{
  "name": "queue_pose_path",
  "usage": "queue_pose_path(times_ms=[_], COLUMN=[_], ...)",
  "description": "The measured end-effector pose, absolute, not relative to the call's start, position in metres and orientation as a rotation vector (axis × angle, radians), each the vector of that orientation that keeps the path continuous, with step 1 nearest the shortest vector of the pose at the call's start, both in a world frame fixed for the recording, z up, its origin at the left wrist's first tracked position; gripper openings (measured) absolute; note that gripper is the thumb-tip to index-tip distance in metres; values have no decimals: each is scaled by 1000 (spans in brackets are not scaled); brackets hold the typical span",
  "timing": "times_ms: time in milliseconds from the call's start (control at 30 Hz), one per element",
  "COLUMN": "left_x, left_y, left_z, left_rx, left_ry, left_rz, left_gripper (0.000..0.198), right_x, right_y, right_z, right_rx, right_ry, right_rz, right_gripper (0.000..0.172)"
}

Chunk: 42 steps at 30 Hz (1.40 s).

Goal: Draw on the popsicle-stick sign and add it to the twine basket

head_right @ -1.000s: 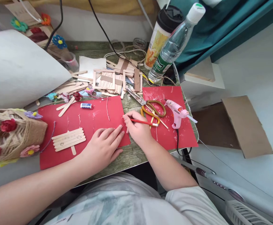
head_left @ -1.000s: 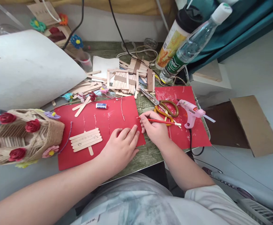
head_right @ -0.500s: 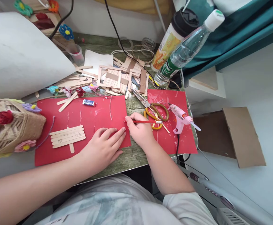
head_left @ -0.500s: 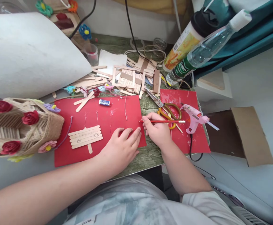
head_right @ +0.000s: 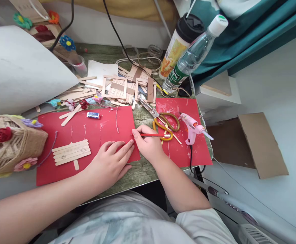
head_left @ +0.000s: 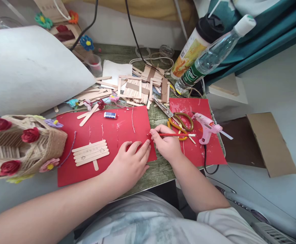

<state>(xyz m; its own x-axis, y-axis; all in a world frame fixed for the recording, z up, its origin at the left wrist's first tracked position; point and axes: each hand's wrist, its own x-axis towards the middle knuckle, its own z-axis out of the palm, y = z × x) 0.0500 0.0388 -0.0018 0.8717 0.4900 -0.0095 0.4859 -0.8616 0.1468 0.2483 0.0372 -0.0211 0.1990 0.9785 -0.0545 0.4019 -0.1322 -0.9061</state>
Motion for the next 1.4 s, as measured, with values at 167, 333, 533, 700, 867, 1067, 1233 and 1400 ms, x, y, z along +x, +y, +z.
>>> queue_pose_path(times_ms=[167, 333, 533, 700, 867, 1067, 1233, 1400], left_x=[49, 50, 50, 50, 52, 49, 51, 54], left_y=[39, 39, 40, 40, 39, 33, 27, 24], left_z=[-2, -2, -1, 2, 9, 5, -10, -18], left_rx=[2901, 2899, 2900, 2892, 2885, 2788, 2857, 2946], left_ry=[756, 766, 752, 764, 719, 195, 33, -32], left_rz=[24, 47, 54, 48, 120, 246, 320, 205], left_gripper=[57, 54, 53, 56, 46, 28, 28, 26], right_x=[247, 248, 248, 251, 259, 262, 263, 264], right_y=[39, 39, 36, 39, 45, 46, 43, 43], right_z=[-21, -26, -27, -21, -17, -12, -11, -14], right_rx=[-1655, -1725, -1554, -1429, -1331, -1304, -1288, -1261], right_ry=[-1409, -1185, -942, -880, -826, -819, -869, -932], right_rz=[857, 879, 1050, 899, 727, 741, 786, 798], right_gripper=[28, 35, 37, 33, 30, 33, 40, 42])
